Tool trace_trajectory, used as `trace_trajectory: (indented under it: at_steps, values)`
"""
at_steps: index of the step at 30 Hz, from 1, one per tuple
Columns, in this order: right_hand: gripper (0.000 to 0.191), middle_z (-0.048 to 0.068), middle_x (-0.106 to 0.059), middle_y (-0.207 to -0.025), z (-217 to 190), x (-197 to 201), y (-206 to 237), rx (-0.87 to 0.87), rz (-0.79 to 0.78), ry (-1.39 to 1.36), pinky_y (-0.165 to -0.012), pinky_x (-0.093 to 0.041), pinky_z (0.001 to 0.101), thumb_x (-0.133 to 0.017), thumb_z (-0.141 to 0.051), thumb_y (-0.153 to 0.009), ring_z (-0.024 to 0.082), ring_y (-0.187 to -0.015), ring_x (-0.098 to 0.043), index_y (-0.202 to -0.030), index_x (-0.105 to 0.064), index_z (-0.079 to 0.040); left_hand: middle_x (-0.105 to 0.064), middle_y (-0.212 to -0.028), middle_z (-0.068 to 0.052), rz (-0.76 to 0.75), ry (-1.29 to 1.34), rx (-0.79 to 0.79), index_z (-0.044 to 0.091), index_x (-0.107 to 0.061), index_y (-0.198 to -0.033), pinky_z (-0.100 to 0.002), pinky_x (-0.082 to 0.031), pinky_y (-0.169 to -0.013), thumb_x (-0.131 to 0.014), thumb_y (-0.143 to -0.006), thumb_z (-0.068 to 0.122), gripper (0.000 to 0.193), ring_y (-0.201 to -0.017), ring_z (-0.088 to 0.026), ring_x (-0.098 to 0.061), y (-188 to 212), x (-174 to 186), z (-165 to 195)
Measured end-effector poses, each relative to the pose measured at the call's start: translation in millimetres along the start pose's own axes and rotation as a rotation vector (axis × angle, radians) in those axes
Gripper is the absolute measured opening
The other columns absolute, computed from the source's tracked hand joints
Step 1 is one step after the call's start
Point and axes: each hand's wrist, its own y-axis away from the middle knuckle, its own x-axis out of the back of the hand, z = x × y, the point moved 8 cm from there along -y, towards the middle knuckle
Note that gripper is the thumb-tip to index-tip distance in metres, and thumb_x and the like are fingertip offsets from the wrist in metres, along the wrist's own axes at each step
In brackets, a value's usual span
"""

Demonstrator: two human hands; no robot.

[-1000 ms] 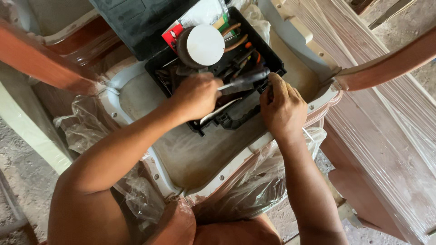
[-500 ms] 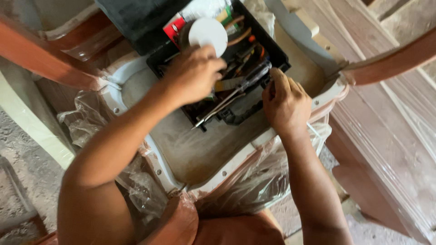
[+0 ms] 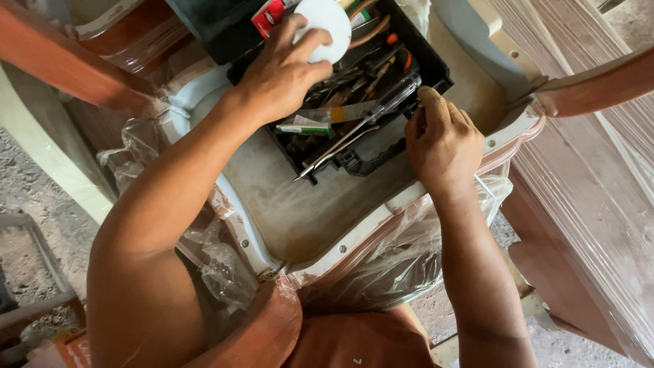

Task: The person rummages through a toolbox to find a screwdriver, then walks to a workbench. They use the screwdriver to adjust the chuck of a green corded drill, tightening it by hand.

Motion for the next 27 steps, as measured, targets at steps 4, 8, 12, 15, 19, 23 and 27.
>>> trace_trajectory:
  at_steps: [4, 8, 12, 15, 19, 23, 27]
  values:
    - [0.032, 0.01, -0.07, -0.091, -0.3, 0.2, -0.9, -0.012, -0.011, 0.0, -0.072, -0.057, 0.0399, -0.074, -0.002, -0.091, 0.029, -0.082, -0.07, -0.122, -0.068, -0.007, -0.045, -0.159, -0.008, -0.125, 0.031, 0.047, 0.011, -0.081, -0.08, -0.05, -0.033, -0.123, -0.069, -0.082, -0.001, 0.016, -0.145, -0.04, -0.035, -1.1, -7.3, -1.5]
    - [0.031, 0.01, -0.069, -0.09, 0.6, -0.7, -1.1, -0.022, -0.024, -0.011, -0.072, -0.057, 0.0402, -0.074, -0.001, -0.092, 0.028, -0.082, -0.07, -0.122, -0.068, -0.007, -0.038, -0.164, -0.006, -0.224, -0.02, 0.011, 0.01, -0.083, -0.078, -0.047, -0.031, -0.125, -0.071, -0.08, 0.004, 0.013, -0.148, -0.04, -0.033, -0.2, -6.3, 0.4]
    - [0.032, 0.011, -0.07, -0.093, -0.2, 0.4, -0.6, -0.01, -0.008, -0.015, -0.074, -0.057, 0.0399, -0.075, -0.003, -0.092, 0.029, -0.084, -0.07, -0.123, -0.068, -0.007, -0.03, -0.171, -0.005, -0.242, 0.011, 0.029, 0.01, -0.083, -0.085, -0.047, -0.035, -0.12, -0.068, -0.082, 0.001, 0.018, -0.152, -0.04, -0.03, 4.7, -2.2, -0.9]
    - [0.031, 0.01, -0.071, -0.095, -0.5, 0.5, -0.2, -0.005, -0.012, -0.013, -0.074, -0.057, 0.04, -0.074, -0.002, -0.093, 0.029, -0.085, -0.071, -0.123, -0.067, -0.007, -0.025, -0.174, -0.003, -0.271, 0.017, 0.067, 0.008, -0.081, -0.083, -0.048, -0.039, -0.114, -0.067, -0.087, 0.001, 0.016, -0.156, -0.039, -0.024, 9.2, -3.2, -5.4]
    - [0.032, 0.01, -0.071, -0.094, -0.5, 0.2, 0.0, -0.006, -0.021, -0.013, -0.074, -0.057, 0.0404, -0.074, -0.002, -0.092, 0.03, -0.084, -0.071, -0.123, -0.068, -0.008, -0.021, -0.173, -0.001, -0.379, -0.117, 0.068, 0.004, -0.077, -0.066, -0.045, -0.039, -0.118, -0.068, -0.08, -0.001, 0.018, -0.157, -0.038, -0.019, 11.9, -15.1, -10.3]
    - [0.029, 0.009, -0.07, -0.09, 2.6, -2.6, 0.6, -0.04, -0.049, 0.009, -0.069, -0.057, 0.0401, -0.074, -0.002, -0.093, 0.028, -0.08, -0.07, -0.121, -0.068, -0.008, -0.022, -0.175, -0.005, -0.308, -0.172, 0.089, 0.001, -0.077, -0.065, -0.05, -0.028, -0.131, -0.068, -0.084, 0.001, 0.02, -0.159, -0.04, -0.016, 8.9, -24.4, -10.7]
    - [0.03, 0.009, -0.07, -0.093, 0.3, -0.6, 0.7, -0.008, -0.016, 0.001, -0.071, -0.057, 0.04, -0.074, -0.003, -0.094, 0.028, -0.082, -0.07, -0.122, -0.067, -0.009, -0.027, -0.176, -0.009, -0.161, -0.22, 0.073, 0.0, -0.079, -0.076, -0.068, -0.02, -0.125, -0.072, -0.078, 0.003, 0.008, -0.157, -0.045, -0.011, 7.7, -30.6, -6.5]
